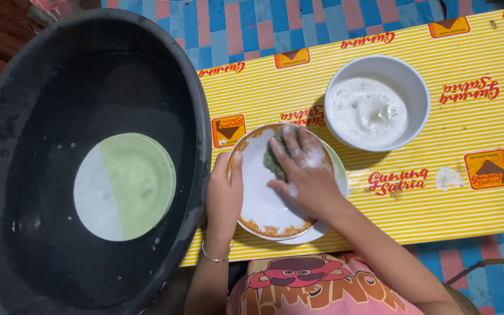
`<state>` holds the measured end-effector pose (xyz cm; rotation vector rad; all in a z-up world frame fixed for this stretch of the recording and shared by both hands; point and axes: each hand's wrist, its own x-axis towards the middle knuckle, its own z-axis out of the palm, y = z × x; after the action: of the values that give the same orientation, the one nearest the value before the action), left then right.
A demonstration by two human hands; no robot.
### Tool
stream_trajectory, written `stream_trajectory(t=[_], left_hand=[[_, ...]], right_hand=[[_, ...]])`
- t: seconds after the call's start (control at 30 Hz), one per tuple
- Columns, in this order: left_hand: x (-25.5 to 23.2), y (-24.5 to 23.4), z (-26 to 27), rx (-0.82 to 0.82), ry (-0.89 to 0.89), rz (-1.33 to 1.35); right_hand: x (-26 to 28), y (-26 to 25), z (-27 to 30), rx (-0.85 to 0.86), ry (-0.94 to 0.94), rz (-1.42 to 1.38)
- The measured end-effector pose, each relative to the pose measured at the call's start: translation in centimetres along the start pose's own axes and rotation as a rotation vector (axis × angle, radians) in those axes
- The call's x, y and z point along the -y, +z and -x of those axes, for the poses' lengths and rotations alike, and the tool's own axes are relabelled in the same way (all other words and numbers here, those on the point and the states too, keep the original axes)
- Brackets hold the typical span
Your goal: Washing various ceramic plates and a bowl with a sponge and soapy water in a basin.
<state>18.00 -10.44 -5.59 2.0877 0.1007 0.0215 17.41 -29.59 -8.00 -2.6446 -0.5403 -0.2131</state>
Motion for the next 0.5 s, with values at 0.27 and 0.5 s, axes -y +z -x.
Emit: stream_trajectory(t=[0.27, 0.5], left_hand=[[2.2, 1.1, -1.2, -0.066, 0.179, -0.127], [4.0, 2.2, -0.5, 0.047, 0.297, -0.324]], right_hand=[[0.6, -1.3, 3.1, 0.374, -0.257, -0.382], [-3.0, -2.5, 0.9, 0.176, -0.147, 0.039]])
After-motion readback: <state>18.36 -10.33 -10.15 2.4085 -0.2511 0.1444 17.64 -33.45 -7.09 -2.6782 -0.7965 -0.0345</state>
